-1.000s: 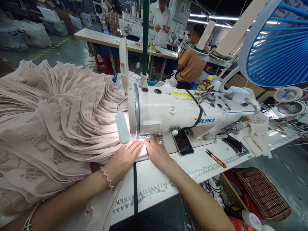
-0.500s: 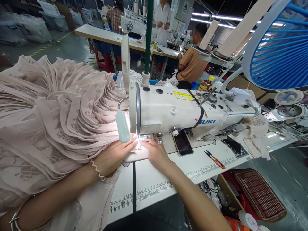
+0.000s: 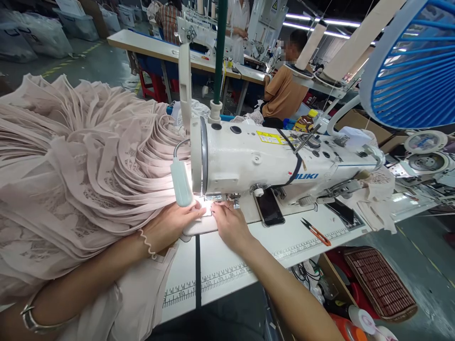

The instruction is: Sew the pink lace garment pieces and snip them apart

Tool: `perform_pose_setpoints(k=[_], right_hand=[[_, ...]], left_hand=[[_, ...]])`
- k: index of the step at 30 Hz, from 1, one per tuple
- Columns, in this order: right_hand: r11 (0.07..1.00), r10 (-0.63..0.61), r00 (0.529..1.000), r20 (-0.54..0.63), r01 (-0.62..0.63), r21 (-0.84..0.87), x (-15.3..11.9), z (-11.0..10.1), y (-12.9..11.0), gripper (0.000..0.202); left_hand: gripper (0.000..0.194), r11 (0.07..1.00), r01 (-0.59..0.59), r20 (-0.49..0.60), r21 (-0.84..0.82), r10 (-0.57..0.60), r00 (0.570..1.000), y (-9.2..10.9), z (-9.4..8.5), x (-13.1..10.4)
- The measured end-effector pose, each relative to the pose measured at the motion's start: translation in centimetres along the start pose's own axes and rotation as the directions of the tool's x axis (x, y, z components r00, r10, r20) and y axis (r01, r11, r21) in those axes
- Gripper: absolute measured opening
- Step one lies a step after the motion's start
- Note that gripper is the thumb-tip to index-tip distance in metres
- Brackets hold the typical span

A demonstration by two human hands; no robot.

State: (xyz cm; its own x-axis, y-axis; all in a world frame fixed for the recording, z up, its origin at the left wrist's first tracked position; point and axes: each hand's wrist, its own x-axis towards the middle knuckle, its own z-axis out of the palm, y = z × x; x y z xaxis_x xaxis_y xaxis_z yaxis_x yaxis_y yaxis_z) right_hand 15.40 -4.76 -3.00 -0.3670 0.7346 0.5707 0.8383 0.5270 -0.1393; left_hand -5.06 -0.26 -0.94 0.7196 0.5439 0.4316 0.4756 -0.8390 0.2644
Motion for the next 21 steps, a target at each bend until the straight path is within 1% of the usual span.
perform_pose_setpoints(k=[1,2,5,8,10,12,14,17,19,21], right_hand=[[0.999,-0.026,1.0,-0.015,0.025,-0.033,-0.1,0.0,-0.1,0.02],[0.997,-0.053,0.998,-0.022,0.051,-0.065,-0.1,-0.1,-0.2,0.018],[0.984,-0.111,0.993,-0.029,0.106,-0.146,-0.2,-0.1,-0.6,0.018],[0.969,-0.142,0.989,-0.033,0.132,-0.207,-0.1,0.0,-1.0,0.02],[0.963,-0.143,0.989,-0.04,0.129,-0.237,0.1,0.2,-1.4,0.024],[0.967,-0.116,0.991,-0.073,0.096,-0.238,0.4,0.4,-1.7,0.028],[0.983,-0.054,0.99,-0.132,0.03,-0.18,0.6,0.7,-1.9,0.029],[0.995,0.1,0.973,-0.206,-0.098,0.022,0.9,0.8,-1.9,0.025],[0.974,0.191,0.961,-0.198,-0.16,0.162,0.9,0.7,-1.6,0.022],[0.955,0.219,0.961,-0.166,-0.177,0.237,0.7,0.4,-1.4,0.02]], left_hand=[[0.024,0.998,-0.06,0.003,-0.003,0.06,0.998,0.0,0.0,-0.1],[0.025,0.995,-0.095,0.003,0.006,0.095,0.995,0.0,0.0,-0.2],[0.028,0.981,-0.14,0.0,0.137,0.142,0.99,0.2,0.0,-0.3],[0.027,0.935,-0.178,0.046,0.305,0.173,0.984,0.6,0.2,-0.3],[0.028,0.914,-0.187,0.066,0.36,0.175,0.982,0.8,0.4,-0.2],[0.029,0.902,-0.19,0.063,0.387,0.18,0.982,1.0,0.4,-0.2],[0.03,0.891,-0.204,0.053,0.406,0.2,0.978,1.1,0.4,-0.2],[0.029,0.88,-0.229,0.043,0.416,0.233,0.972,1.2,0.2,-0.1],[0.028,0.878,-0.232,0.026,0.418,0.244,0.969,1.2,0.2,-0.1],[0.027,0.882,-0.231,-0.015,0.41,0.26,0.966,1.1,0.3,-0.1]])
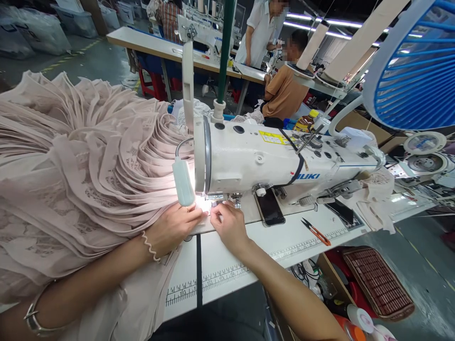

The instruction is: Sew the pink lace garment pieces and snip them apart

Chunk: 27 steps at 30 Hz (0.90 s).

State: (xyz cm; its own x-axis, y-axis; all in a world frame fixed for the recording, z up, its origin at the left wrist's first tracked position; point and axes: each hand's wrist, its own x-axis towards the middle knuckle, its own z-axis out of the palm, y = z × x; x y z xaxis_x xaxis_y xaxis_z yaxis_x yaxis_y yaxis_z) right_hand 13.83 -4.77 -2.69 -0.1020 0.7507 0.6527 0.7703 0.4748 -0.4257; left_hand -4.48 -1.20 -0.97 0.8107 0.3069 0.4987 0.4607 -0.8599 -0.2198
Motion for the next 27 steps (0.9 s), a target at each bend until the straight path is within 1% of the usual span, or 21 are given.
perform_pose_setpoints(k=[3,6,8,11,15,17,19,21,23,25,27], right_hand=[[0.998,-0.053,0.998,0.035,0.053,0.024,-0.1,-0.5,0.3,0.016],[0.993,-0.114,0.992,0.048,0.114,0.001,-0.3,-0.9,0.5,0.015],[0.99,-0.135,0.989,0.063,0.136,-0.024,-0.3,-1.1,0.5,0.018],[0.982,-0.182,0.98,0.083,0.185,-0.031,-0.5,-1.4,0.5,0.028],[0.963,-0.257,0.958,0.124,0.265,-0.047,-0.6,-1.6,0.5,0.033],[0.966,-0.242,0.956,0.164,0.254,-0.056,-0.6,-1.6,0.5,0.034],[0.98,-0.181,0.964,0.195,0.194,-0.049,-0.5,-1.6,0.6,0.037],[0.991,-0.113,0.975,0.192,0.124,-0.042,-0.5,-1.5,0.7,0.039],[0.996,-0.071,0.982,0.175,0.079,-0.041,-0.5,-1.5,0.8,0.04],[0.997,-0.062,0.982,0.181,0.068,-0.027,-0.6,-1.4,0.7,0.039],[0.998,-0.064,0.977,0.203,0.067,-0.007,-0.7,-1.4,0.7,0.038]], left_hand=[[0.026,0.999,0.031,-0.08,-0.024,-0.033,0.996,-0.1,0.4,-0.1],[0.026,0.998,0.06,-0.119,-0.028,-0.063,0.991,-0.1,0.6,-0.2],[0.027,0.998,0.065,-0.121,-0.027,-0.068,0.99,0.0,0.6,-0.1],[0.03,0.996,0.078,-0.111,-0.029,-0.081,0.99,0.2,0.5,0.0],[0.032,0.991,0.108,-0.059,-0.073,-0.113,0.992,0.4,0.5,-0.1],[0.031,0.981,0.14,-0.019,-0.138,-0.144,0.989,0.4,0.4,-0.2],[0.028,0.958,0.196,0.019,-0.207,-0.197,0.98,0.1,0.1,-0.4],[0.027,0.942,0.221,0.046,-0.251,-0.217,0.975,-0.1,-0.1,-0.6],[0.032,0.945,0.199,0.064,-0.261,-0.188,0.98,-0.4,-0.3,-0.8],[0.033,0.949,0.168,0.086,-0.266,-0.15,0.985,-0.6,-0.4,-1.0],[0.033,0.947,0.171,0.122,-0.272,-0.142,0.982,-0.7,-0.3,-1.0]])
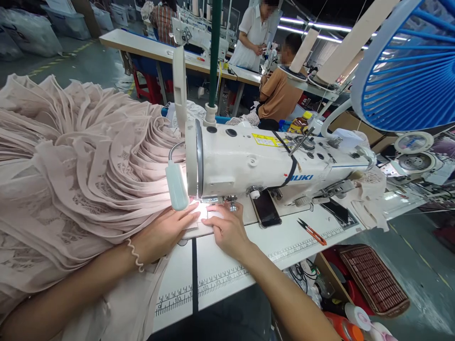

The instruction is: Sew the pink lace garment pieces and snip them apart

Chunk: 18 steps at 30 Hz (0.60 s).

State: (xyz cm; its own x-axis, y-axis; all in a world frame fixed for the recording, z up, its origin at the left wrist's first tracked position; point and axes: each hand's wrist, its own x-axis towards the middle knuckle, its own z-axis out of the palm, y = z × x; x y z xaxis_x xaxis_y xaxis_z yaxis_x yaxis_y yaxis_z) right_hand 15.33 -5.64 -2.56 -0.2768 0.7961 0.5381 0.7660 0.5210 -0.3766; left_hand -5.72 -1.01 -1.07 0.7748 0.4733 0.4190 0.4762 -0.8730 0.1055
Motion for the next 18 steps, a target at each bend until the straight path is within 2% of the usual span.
perform_pose_setpoints(k=[13,18], right_hand=[[0.996,-0.082,0.994,0.075,0.085,-0.029,0.2,-0.17,0.25,0.038],[0.993,-0.068,0.989,0.135,0.08,-0.089,0.19,0.06,0.54,0.044]], left_hand=[[0.033,0.999,0.035,-0.001,-0.024,-0.035,0.999,-0.19,0.3,0.37],[0.03,0.996,0.07,-0.009,-0.059,-0.07,0.997,-0.27,0.3,0.83]])
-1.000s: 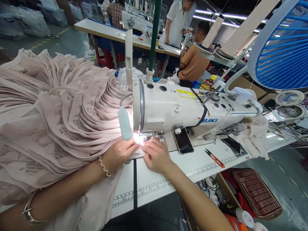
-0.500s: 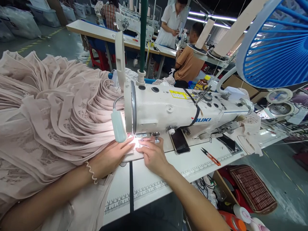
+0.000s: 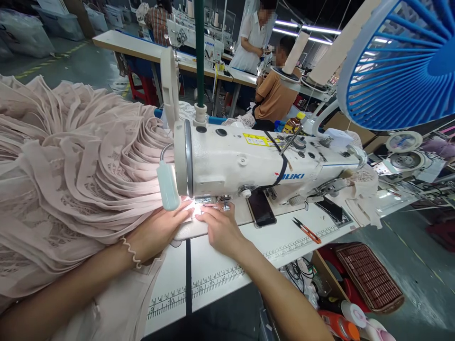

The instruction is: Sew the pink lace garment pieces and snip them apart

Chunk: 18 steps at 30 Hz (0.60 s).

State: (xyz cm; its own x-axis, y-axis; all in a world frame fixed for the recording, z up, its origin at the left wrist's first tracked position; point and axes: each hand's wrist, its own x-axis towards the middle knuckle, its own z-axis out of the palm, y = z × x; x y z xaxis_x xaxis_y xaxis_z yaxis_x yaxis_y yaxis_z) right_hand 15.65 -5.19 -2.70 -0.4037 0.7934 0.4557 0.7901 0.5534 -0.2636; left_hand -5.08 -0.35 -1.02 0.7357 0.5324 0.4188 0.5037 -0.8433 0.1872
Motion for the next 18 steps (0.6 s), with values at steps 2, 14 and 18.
perform_pose_setpoints(k=[2,14,18], right_hand=[[1.0,0.017,0.999,0.031,-0.017,-0.014,0.1,0.0,0.1,0.047],[0.997,0.08,0.988,0.13,-0.077,-0.03,0.8,-0.1,0.5,0.052],[0.996,0.062,0.987,0.145,-0.051,-0.079,0.8,0.1,0.7,0.057]], left_hand=[[0.03,1.0,0.028,-0.011,-0.005,-0.028,1.0,0.1,0.0,0.1],[0.034,0.973,0.001,-0.142,0.232,0.033,0.989,0.7,0.2,-1.0],[0.033,0.963,0.018,-0.138,0.269,0.02,0.99,0.9,0.2,-1.0]])
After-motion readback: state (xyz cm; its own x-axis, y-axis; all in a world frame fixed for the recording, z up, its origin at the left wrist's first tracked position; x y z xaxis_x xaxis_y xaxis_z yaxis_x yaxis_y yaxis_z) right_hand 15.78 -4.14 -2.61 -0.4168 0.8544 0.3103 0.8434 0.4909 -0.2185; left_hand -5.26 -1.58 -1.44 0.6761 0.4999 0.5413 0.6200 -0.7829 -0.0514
